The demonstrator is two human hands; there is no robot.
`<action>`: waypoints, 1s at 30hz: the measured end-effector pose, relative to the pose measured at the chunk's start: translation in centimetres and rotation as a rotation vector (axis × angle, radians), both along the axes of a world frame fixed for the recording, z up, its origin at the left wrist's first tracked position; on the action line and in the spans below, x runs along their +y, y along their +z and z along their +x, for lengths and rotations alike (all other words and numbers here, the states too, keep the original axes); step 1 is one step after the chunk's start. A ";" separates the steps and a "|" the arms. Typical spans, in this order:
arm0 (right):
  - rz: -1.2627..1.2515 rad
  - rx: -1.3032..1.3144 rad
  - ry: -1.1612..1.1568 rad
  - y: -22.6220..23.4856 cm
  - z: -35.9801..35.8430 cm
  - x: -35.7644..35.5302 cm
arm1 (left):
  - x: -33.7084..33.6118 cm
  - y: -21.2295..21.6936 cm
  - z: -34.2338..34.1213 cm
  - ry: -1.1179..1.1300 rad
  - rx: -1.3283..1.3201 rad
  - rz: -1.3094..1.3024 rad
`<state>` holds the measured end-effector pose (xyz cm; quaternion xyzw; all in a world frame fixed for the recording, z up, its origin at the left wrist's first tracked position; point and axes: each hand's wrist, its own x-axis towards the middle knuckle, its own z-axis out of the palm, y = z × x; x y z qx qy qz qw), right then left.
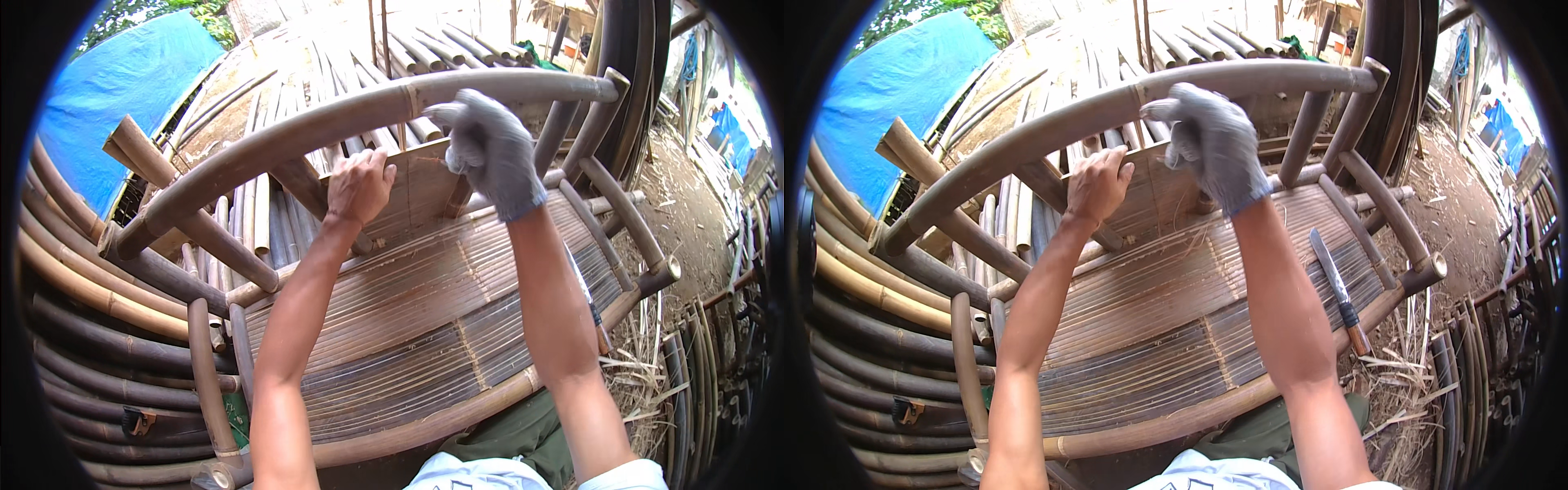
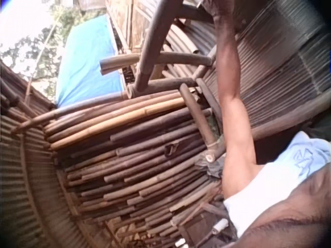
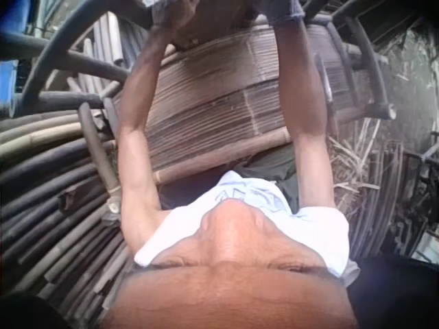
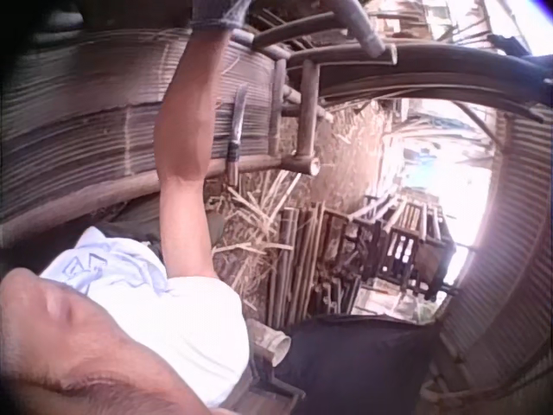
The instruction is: The person builds a bamboo chair by cutting bamboo pieces with a knife, scraping bamboo strips, and tying pieces together with string.
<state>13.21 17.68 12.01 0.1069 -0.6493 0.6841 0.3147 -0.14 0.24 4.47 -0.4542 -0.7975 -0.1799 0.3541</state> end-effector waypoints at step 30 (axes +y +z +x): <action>0.923 0.292 -0.576 -2.0 13.4 -5.3 | 0.6 -0.3 5.9 -0.364 -0.131 0.128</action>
